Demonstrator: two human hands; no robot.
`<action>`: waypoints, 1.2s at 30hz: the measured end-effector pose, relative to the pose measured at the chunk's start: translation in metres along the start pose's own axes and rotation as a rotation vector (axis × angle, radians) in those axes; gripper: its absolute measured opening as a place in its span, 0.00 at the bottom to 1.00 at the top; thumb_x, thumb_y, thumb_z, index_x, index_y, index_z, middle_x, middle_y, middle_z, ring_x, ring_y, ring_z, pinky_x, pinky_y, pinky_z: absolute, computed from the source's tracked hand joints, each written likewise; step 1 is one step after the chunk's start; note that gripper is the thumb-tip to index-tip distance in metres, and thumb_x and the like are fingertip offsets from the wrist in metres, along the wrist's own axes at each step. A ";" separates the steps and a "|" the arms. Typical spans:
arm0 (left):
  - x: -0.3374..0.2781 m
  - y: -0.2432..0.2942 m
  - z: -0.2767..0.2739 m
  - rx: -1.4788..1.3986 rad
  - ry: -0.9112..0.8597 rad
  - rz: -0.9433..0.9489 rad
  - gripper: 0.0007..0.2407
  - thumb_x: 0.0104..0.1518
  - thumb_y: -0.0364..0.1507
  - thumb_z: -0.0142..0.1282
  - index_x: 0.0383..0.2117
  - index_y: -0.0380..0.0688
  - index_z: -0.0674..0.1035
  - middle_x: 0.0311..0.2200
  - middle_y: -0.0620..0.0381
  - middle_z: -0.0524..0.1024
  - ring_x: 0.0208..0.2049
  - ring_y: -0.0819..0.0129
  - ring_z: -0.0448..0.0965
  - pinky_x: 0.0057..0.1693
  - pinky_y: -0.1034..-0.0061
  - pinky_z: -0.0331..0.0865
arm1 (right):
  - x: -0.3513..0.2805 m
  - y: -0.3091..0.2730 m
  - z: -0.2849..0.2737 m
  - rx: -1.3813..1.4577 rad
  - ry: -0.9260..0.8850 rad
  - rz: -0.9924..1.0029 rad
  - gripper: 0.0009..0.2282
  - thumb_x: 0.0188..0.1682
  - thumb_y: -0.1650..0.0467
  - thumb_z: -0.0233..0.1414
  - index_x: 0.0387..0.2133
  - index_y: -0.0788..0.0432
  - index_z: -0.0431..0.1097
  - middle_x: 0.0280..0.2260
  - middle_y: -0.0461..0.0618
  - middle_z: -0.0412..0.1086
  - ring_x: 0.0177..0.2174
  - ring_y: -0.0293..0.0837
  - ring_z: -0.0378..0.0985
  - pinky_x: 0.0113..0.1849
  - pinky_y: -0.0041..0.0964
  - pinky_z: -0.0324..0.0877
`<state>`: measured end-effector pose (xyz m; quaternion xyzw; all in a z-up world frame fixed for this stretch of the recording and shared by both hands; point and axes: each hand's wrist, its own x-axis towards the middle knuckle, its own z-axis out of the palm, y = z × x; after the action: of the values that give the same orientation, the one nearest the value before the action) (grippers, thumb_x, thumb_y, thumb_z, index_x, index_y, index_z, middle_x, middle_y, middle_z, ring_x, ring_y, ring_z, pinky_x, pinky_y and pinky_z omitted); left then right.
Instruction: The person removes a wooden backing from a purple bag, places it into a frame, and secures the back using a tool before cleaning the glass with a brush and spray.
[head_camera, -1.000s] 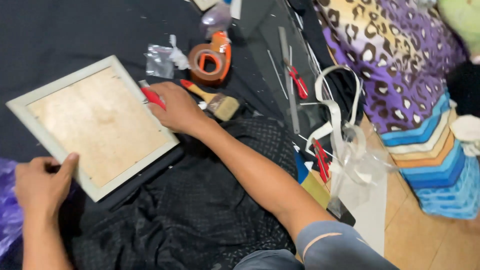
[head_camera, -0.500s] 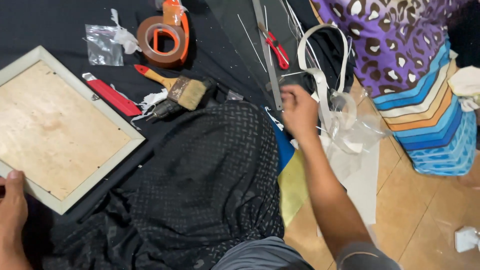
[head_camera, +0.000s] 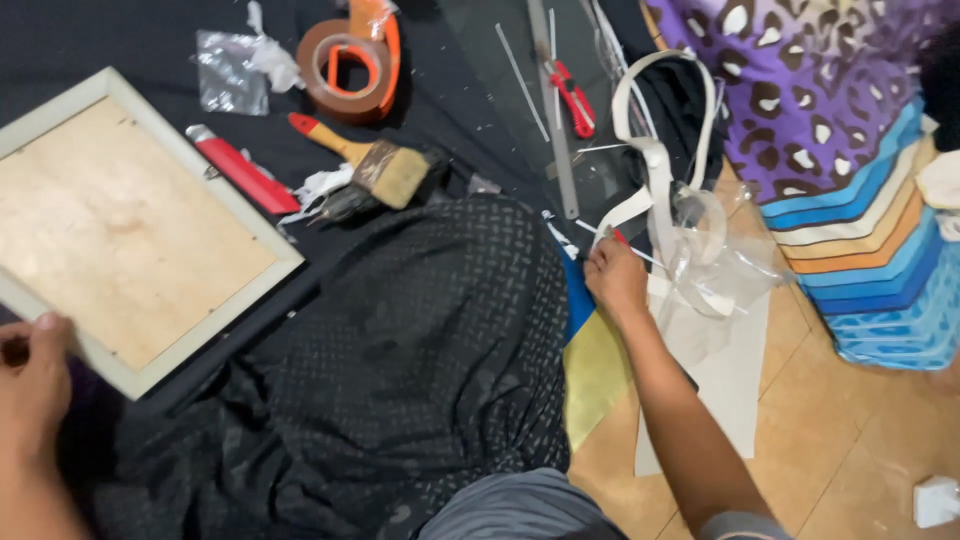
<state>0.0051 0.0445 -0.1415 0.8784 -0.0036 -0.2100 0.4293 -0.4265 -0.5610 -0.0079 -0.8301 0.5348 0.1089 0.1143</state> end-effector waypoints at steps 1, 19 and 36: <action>-0.005 0.011 -0.004 0.083 0.046 0.026 0.12 0.82 0.40 0.56 0.49 0.44 0.73 0.43 0.50 0.73 0.42 0.62 0.73 0.48 0.68 0.65 | 0.008 0.005 0.011 0.116 0.121 -0.342 0.12 0.38 0.74 0.46 0.28 0.50 0.77 0.29 0.47 0.78 0.33 0.51 0.78 0.41 0.42 0.69; -0.063 0.132 -0.060 0.176 0.014 -0.045 0.24 0.61 0.42 0.59 0.54 0.31 0.77 0.41 0.42 0.82 0.48 0.40 0.79 0.52 0.48 0.72 | 0.050 -0.014 -0.020 -0.038 -0.022 -0.191 0.16 0.59 0.70 0.41 0.51 0.66 0.74 0.44 0.70 0.75 0.50 0.68 0.75 0.52 0.59 0.68; -0.040 0.121 -0.047 0.283 -0.097 -0.002 0.22 0.56 0.42 0.61 0.45 0.31 0.82 0.41 0.34 0.82 0.50 0.32 0.78 0.54 0.45 0.71 | 0.003 -0.235 -0.105 0.765 0.483 -0.659 0.13 0.46 0.79 0.56 0.45 0.64 0.78 0.29 0.55 0.72 0.28 0.41 0.78 0.31 0.32 0.74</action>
<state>0.0066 0.0108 -0.0101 0.9191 -0.0528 -0.2499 0.3001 -0.2041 -0.5014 0.1082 -0.8540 0.2596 -0.3276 0.3097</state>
